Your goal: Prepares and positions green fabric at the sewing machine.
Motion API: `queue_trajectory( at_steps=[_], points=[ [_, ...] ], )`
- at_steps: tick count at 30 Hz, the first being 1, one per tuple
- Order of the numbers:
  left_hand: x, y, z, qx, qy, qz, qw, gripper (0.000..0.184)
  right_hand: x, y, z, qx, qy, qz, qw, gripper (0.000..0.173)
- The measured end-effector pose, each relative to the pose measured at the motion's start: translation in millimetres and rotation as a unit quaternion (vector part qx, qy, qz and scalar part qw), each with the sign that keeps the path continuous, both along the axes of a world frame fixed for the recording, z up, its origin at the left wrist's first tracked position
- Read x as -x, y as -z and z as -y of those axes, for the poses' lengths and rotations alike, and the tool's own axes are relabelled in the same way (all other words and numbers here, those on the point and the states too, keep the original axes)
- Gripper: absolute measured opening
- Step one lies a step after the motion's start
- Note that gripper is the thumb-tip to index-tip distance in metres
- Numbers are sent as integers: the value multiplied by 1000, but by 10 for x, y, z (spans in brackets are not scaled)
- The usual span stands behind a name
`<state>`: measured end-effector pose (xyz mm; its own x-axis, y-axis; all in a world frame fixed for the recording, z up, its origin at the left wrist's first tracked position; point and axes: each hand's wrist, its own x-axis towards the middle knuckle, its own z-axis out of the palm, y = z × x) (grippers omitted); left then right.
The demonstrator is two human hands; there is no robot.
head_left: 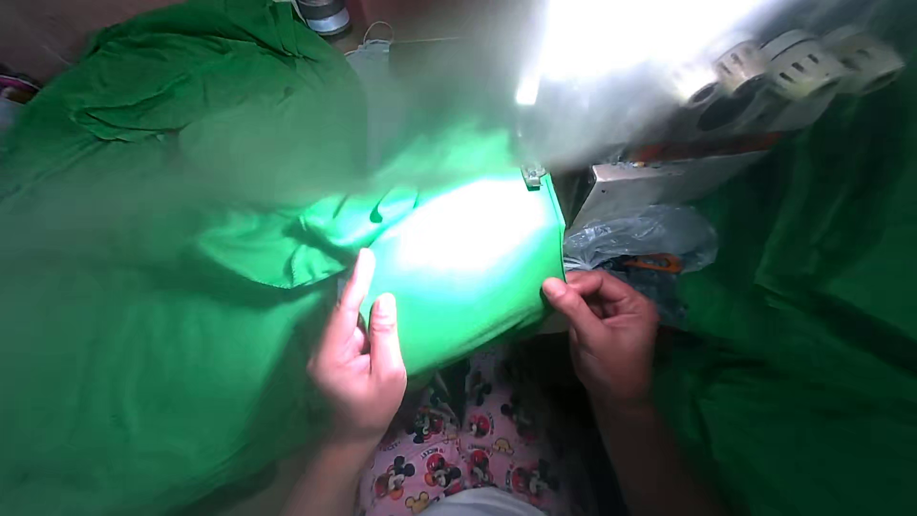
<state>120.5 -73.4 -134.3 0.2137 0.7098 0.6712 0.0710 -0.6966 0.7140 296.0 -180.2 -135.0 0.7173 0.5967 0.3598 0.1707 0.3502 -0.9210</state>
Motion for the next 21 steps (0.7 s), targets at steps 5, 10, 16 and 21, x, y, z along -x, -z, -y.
queue_trajectory(
  at_steps=[5,10,16,21],
  points=[
    [-132,-108,-233,3,26,16,1000,39,-69,-135,-204,11,36,18,999,14],
    [-211,-161,-382,-8,-13,-26,1000,40,2,-169,-260,14,41,12,999,11],
    [313,463,273,-94,-73,-65,991,33,414,294,330,125,-6,22,992,10],
    [296,975,1050,250,68,-39,965,40,649,652,767,154,8,-51,987,8]
  ],
)
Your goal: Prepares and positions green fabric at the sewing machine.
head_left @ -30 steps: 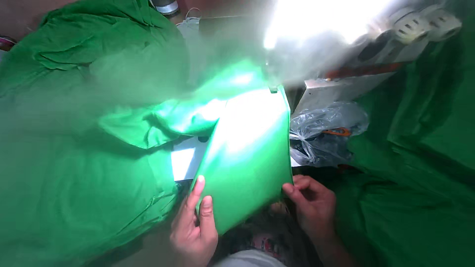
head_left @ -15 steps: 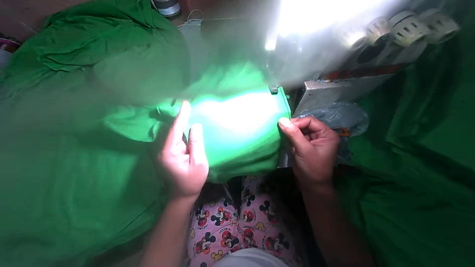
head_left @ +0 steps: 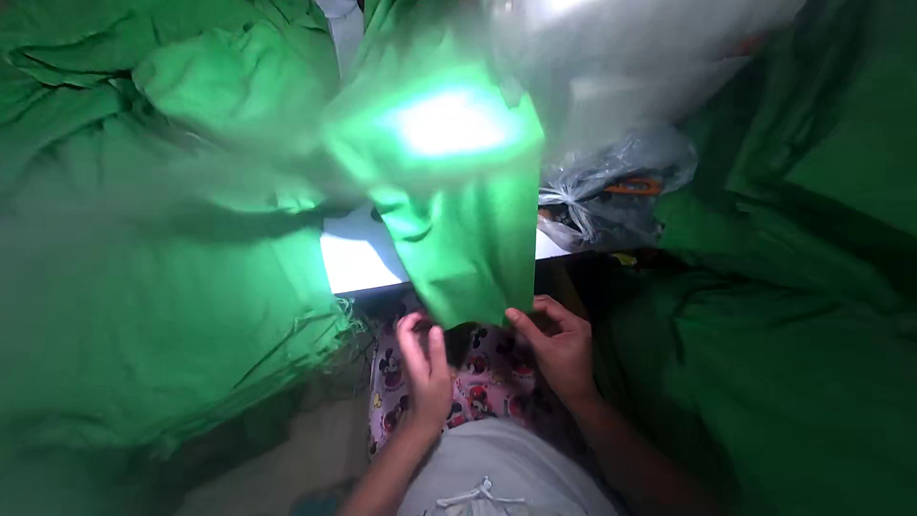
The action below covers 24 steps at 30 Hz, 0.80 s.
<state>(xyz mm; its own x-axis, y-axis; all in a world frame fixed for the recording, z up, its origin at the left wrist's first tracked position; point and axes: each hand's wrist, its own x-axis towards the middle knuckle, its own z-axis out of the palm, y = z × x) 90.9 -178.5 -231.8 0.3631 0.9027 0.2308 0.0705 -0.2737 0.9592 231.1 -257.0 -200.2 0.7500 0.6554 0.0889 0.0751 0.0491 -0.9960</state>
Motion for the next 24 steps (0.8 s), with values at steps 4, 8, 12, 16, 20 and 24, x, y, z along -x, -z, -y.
queue_trajectory(
  at_steps=[4,8,12,16,20,24],
  points=[
    [-374,-263,-140,339,84,133,928,16,34,28,135,-7,10,6,1000,7],
    [-424,-515,-77,399,52,147,904,25,-4,-18,252,-30,-1,72,997,14],
    [-231,-561,146,148,-48,141,978,12,50,-106,379,-50,0,69,996,14],
    [-249,-592,94,27,-31,139,989,48,71,-220,316,-72,-12,11,997,17],
    [-285,-558,-171,-82,38,117,989,77,-76,-386,149,-40,-26,-49,998,31],
    [-400,-649,-391,-125,15,79,989,45,-221,-487,-90,-57,-43,-73,995,31]
  ],
)
